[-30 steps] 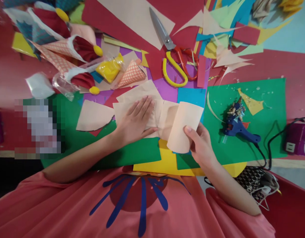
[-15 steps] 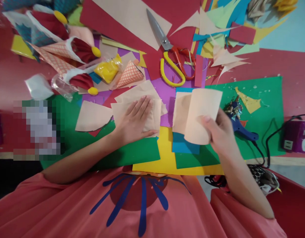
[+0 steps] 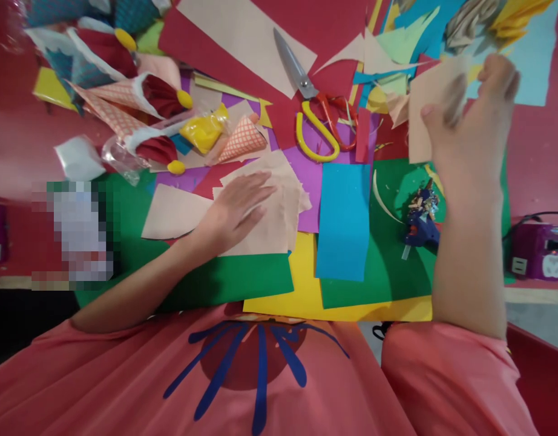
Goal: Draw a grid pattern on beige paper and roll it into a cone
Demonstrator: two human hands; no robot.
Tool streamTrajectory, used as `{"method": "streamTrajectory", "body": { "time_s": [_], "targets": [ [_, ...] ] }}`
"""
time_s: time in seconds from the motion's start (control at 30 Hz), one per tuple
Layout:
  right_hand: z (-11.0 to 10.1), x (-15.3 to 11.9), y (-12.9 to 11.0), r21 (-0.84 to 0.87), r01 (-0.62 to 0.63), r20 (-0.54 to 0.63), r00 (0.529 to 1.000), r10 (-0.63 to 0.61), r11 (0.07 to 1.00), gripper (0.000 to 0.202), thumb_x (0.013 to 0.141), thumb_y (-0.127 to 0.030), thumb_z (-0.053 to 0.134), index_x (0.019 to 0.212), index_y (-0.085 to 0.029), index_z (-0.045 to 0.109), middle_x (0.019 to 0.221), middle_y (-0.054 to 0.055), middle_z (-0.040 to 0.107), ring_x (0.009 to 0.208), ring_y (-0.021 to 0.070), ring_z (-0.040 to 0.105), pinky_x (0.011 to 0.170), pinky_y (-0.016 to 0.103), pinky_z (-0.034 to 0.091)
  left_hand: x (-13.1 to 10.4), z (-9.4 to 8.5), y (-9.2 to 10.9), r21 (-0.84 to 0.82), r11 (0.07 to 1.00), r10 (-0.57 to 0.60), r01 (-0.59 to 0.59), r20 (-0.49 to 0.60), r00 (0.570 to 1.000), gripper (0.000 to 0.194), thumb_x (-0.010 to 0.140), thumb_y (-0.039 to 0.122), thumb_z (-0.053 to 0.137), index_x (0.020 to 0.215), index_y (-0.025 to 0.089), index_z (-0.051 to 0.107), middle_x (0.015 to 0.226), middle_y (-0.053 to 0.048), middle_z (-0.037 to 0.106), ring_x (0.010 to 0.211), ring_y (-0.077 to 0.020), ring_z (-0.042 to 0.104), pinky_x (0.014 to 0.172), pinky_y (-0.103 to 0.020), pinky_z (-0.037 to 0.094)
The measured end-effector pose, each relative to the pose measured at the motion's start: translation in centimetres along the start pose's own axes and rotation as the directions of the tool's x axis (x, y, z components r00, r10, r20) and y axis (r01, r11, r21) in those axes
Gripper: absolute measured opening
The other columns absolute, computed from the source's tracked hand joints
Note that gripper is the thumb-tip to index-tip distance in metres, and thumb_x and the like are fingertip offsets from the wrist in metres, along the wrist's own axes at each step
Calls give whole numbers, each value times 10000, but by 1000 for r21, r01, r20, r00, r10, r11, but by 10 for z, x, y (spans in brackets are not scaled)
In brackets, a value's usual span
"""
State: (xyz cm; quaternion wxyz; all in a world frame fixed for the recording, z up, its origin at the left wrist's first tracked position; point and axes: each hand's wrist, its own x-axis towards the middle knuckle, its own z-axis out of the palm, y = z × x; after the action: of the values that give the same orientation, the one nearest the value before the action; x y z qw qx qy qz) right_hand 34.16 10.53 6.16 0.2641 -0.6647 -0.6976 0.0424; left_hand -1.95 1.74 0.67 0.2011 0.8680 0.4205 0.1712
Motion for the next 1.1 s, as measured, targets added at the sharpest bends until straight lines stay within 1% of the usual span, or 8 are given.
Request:
{"method": "streamTrajectory", "body": {
  "time_s": [0.1, 0.23, 0.33, 0.47, 0.63, 0.83, 0.97, 1.1],
  "targets": [
    [-1, -19, -41, -70, 20, 38, 999, -17, 997, 586, 858, -264, 639, 1353, -18, 444, 1379, 252, 472, 1317, 307, 444, 1093, 426, 337, 4, -16, -5, 106, 992, -64, 63, 14, 998, 325, 960, 303, 420, 1180, 135, 592, 1233, -127, 637, 1185, -256, 571, 1028, -429, 435],
    [10, -57, -93, 219, 62, 193, 976, -106, 974, 379, 922, -350, 549, 1256, -171, 574, 1268, 147, 608, 1086, 245, 610, 908, 398, 485, 9, -21, -12, 160, 975, -167, 155, 61, 984, 265, 884, 311, 517, 1070, 151, 620, 1068, -112, 666, 1036, -269, 605, 933, -426, 465],
    [26, -79, -115, 387, 55, 385, 897, -216, 921, 221, 921, -291, 538, 1096, -221, 653, 1083, 74, 698, 918, 203, 653, 786, 349, 523, 13, -19, -16, 117, 973, -207, 199, 61, 976, 170, 833, 286, 537, 941, 191, 628, 914, -64, 665, 907, -235, 607, 850, -393, 478],
    [45, -89, -124, 485, -82, 490, 850, -193, 871, 209, 911, -268, 545, 1090, -221, 642, 1016, 55, 715, 870, 180, 668, 742, 309, 519, 22, -29, -13, -5, 983, -181, 183, 128, 975, 146, 804, 299, 517, 735, 198, 596, 763, -32, 612, 821, -201, 569, 802, -358, 460],
    [46, -90, -121, 653, -307, 555, 816, -161, 692, 429, 865, -536, 577, 1176, -242, 597, 929, 35, 707, 809, 181, 669, 664, 286, 502, 32, -51, 2, -412, 846, -250, 338, 252, 935, 171, 778, 318, 530, 809, 172, 614, 784, 10, 617, 739, -128, 563, 666, -240, 438],
    [35, -100, -108, 625, -566, 663, 749, 17, 538, 597, 822, -733, 459, 1209, -299, 596, 609, -28, 595, 502, 145, 559, 492, 284, 461, 36, -35, 3, -533, 736, -301, 417, 293, 907, 142, 744, 304, 593, 766, 170, 550, 580, 67, 410, 535, -69, 398, 501, -194, 299],
    [24, -114, -100, 533, -400, 608, 794, -9, 745, 478, 884, -457, 577, 1328, -296, 500, 724, -8, 670, 561, 147, 599, 536, 286, 504, 33, -19, -1, -473, 781, -331, 408, 241, 912, 208, 752, 296, 619, 904, 169, 557, 565, 96, 358, 531, -64, 373, 538, -196, 319],
    [18, -126, -97, 367, 50, 428, 878, -217, 929, 363, 892, -232, 540, 1251, -265, 586, 1174, 107, 667, 1029, 265, 650, 868, 457, 552, 29, -13, -2, -363, 870, -285, 333, 182, 941, 294, 818, 368, 569, 1020, 158, 605, 707, 37, 565, 640, -94, 522, 610, -213, 408]
  ]
}}
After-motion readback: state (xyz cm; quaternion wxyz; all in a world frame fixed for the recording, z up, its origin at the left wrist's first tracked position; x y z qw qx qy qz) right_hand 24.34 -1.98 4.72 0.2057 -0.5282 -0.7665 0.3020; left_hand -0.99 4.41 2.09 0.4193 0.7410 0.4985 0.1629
